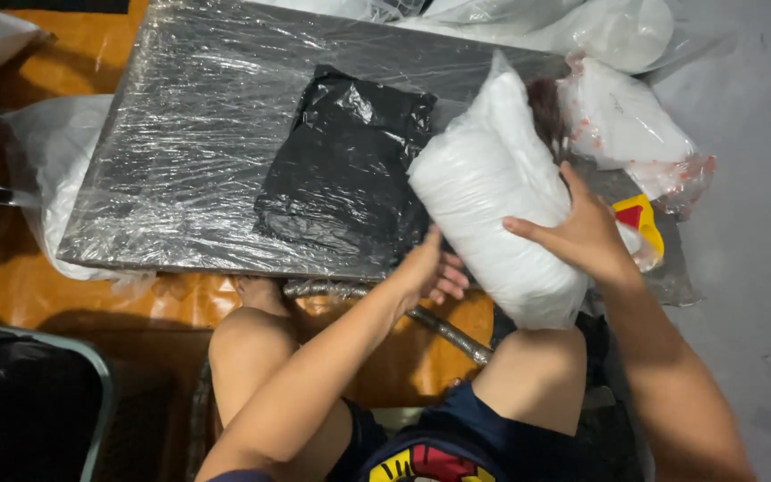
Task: A person is placing a white pillow into a black plastic shipping bag, sealing it, and then cleaning the bag with a duster.
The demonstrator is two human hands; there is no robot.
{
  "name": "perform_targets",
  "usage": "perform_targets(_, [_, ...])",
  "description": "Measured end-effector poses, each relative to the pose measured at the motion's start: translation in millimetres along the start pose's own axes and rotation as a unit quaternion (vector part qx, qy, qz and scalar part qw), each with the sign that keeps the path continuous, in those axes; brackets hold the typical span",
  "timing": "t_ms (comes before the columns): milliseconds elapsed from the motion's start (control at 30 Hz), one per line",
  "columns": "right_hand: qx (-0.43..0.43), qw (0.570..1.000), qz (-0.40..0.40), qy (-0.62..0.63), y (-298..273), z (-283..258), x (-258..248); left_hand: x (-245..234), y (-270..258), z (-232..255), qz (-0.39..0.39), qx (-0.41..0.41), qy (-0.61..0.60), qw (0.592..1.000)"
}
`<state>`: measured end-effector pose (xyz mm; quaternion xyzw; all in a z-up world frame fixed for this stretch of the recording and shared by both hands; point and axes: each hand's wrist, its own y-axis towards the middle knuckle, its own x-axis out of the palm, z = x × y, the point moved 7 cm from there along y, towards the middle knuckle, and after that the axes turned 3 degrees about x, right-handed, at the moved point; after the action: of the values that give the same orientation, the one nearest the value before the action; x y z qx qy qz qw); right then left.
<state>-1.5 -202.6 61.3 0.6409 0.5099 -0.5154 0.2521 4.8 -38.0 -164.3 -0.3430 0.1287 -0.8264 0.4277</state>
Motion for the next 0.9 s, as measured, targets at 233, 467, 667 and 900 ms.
perform_targets(233, [-0.028, 0.995, -0.042, -0.089, 17.4, -4.9, 17.8, -80.4, -95.1, 133.8, 0.187, 0.166, 0.663, 0.706])
perform_targets(467, [-0.031, 0.997, -0.035, -0.064, 28.4, 1.7, 19.6, -149.5, -65.6, 138.0, 0.191, 0.137, 0.756, 0.611])
perform_targets(667, [-0.02, 0.999, -0.027, -0.03, 26.8, 10.0, 15.2, -141.8, -73.9, 129.7, 0.167, 0.175, 0.769, 0.591])
perform_targets(900, [0.031, 0.998, -0.026, 0.038, 14.1, 13.1, 5.1, -143.9, -42.2, 113.8, 0.142, 0.254, 0.749, 0.595])
